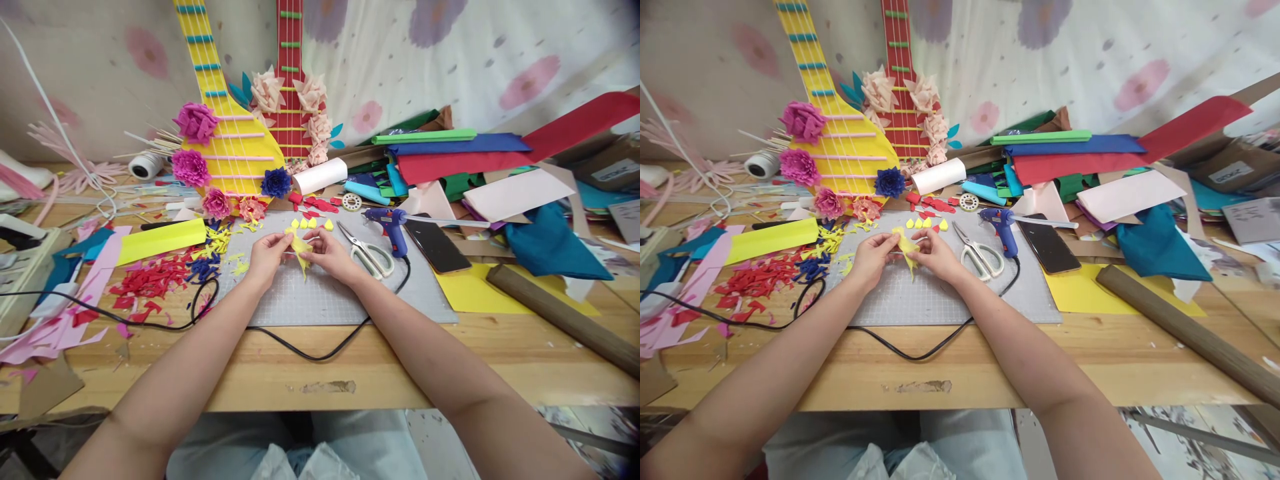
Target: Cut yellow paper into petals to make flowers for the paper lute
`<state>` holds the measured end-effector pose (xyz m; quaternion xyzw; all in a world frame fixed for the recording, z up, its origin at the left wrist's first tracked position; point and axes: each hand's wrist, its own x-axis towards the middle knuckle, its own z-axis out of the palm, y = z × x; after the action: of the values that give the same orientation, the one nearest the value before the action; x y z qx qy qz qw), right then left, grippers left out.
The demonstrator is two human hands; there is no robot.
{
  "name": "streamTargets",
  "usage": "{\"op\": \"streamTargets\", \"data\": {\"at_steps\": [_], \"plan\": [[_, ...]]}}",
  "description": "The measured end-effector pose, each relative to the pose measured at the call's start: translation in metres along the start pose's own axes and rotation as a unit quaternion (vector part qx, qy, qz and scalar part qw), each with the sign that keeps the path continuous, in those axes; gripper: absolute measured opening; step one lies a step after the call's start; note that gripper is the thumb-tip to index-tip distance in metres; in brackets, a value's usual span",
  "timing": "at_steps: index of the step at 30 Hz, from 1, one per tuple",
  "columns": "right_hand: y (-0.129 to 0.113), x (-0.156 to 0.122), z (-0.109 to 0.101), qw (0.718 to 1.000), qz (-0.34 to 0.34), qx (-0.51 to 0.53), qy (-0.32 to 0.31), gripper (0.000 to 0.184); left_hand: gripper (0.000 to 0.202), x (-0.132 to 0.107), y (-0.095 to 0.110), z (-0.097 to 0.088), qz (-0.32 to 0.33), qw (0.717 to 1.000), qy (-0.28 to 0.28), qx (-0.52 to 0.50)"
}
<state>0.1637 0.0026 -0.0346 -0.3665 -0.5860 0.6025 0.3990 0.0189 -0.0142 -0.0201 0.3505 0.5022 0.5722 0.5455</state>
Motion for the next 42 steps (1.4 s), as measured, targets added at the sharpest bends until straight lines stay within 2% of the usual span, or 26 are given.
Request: {"op": "streamTargets", "data": {"at_steps": [5, 9, 14, 17, 21, 26, 30, 34, 38, 42], "plan": [[-0.002, 0.000, 0.004, 1.000, 0.002, -0.009, 0.010, 0.049, 0.028, -0.001, -0.005, -0.001, 0.045, 0.997, -0.020, 0.051], [0.003, 0.003, 0.005, 0.999, 0.006, -0.026, 0.023, 0.045, 0.029, -0.003, -0.005, 0.000, 0.044, 0.998, -0.031, 0.046], [0.002, 0.004, 0.002, 0.999, 0.020, -0.014, -0.030, 0.039, 0.035, -0.002, -0.001, 0.000, 0.021, 1.000, -0.001, 0.018], [-0.001, 0.003, -0.001, 0.998, 0.032, -0.013, -0.044, 0.038, 0.037, -0.002, 0.002, -0.001, 0.008, 1.000, -0.008, 0.016], [-0.001, 0.003, -0.002, 0.999, 0.029, -0.003, -0.043, 0.041, 0.036, -0.004, 0.003, -0.001, -0.007, 0.999, -0.046, 0.018], [0.002, 0.002, 0.004, 0.999, 0.022, -0.022, -0.013, 0.045, 0.034, -0.004, 0.001, -0.001, -0.007, 0.999, -0.024, 0.021], [0.001, 0.001, 0.006, 0.999, 0.013, -0.031, 0.012, 0.040, 0.032, -0.004, 0.003, -0.001, -0.011, 0.997, -0.056, 0.048], [-0.002, 0.001, 0.001, 0.999, 0.021, -0.023, -0.029, 0.038, 0.030, -0.003, 0.005, -0.003, -0.023, 0.996, -0.067, 0.046], [-0.003, 0.003, -0.006, 0.994, 0.049, -0.002, -0.097, 0.041, 0.029, 0.002, 0.005, -0.006, -0.030, 0.999, -0.025, -0.005], [-0.007, 0.002, -0.011, 0.990, 0.054, -0.026, -0.131, 0.040, 0.029, 0.004, 0.006, -0.009, -0.026, 0.999, -0.009, -0.023]]}}
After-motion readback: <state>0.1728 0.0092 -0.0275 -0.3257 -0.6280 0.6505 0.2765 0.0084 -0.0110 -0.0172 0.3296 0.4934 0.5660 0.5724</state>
